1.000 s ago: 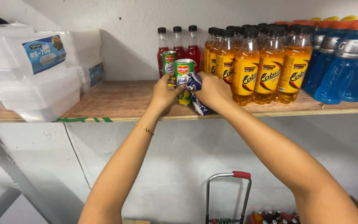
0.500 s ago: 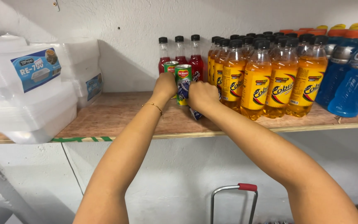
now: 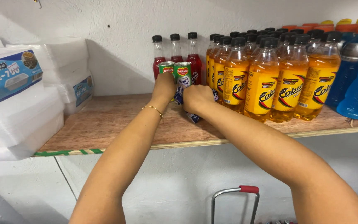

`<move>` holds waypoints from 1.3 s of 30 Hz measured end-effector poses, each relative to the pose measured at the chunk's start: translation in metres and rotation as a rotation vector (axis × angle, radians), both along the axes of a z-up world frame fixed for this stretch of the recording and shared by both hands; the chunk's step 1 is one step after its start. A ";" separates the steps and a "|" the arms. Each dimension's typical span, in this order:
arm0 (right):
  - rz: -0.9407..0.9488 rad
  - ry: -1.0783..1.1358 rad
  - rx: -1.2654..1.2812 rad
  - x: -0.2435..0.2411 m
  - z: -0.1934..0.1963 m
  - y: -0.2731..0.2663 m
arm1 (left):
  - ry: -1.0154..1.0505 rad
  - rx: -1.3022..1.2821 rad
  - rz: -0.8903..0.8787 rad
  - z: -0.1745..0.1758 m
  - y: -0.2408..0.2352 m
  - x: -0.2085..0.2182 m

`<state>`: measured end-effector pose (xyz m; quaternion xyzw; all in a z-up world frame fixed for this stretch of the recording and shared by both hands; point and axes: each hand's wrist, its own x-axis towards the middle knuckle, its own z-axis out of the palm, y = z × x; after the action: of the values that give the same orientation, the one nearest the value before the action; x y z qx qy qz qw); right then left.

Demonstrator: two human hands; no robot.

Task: The recorder wipes down juice cans and a water bottle with a cloth and then stocks them onto a storage shelf in a backroom area.

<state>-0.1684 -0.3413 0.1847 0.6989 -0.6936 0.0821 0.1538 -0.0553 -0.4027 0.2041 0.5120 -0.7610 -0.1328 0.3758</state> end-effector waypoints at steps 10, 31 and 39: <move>0.032 0.082 -0.012 0.002 -0.006 -0.003 | -0.081 -0.024 -0.024 -0.017 -0.012 -0.002; 0.179 -0.334 -0.359 -0.013 0.012 0.186 | -0.414 -0.182 -0.287 0.045 0.139 0.032; 0.262 -0.310 -0.484 -0.063 -0.015 0.350 | -0.055 -0.386 -0.666 0.008 0.298 -0.007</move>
<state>-0.2316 0.0092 0.1699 0.7047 -0.5729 0.3696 0.1963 -0.0628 -0.1051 0.2118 0.1599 -0.9063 -0.0880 0.3811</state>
